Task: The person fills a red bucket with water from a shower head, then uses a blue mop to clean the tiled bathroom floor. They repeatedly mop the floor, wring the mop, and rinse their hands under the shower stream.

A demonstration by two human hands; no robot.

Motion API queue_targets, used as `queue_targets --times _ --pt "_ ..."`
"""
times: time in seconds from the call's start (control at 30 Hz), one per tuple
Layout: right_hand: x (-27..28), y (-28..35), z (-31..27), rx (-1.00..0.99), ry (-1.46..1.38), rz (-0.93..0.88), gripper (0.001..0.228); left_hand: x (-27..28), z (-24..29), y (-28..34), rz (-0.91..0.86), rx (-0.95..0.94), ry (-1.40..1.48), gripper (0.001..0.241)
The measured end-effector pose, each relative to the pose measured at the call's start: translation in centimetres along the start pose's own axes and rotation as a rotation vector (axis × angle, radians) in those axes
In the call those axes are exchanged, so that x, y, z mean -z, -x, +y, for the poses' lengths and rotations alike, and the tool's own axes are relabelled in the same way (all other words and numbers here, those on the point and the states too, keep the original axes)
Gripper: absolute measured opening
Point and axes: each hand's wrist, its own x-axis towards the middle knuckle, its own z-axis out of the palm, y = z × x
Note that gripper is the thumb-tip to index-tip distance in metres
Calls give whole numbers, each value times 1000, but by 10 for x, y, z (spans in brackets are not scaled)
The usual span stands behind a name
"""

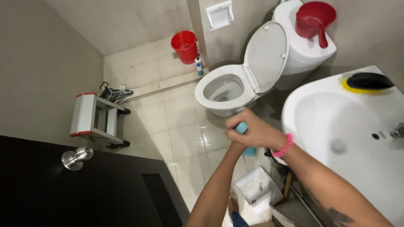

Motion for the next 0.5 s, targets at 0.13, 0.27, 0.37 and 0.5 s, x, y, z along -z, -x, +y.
queue_targets --times 0.13,0.27,0.37,0.5 --pt "26 18 -29 -7 -52 32 29 -14 82 4 -28 -44 -461 33" --pt "24 31 -59 -30 -196 14 32 -2 135 30 14 230 -557 34" --pt "-8 28 -76 82 -317 -21 20 22 176 60 80 269 -571 32" --pt "-69 31 -65 119 -431 -150 16 82 140 132 196 247 -538 27"
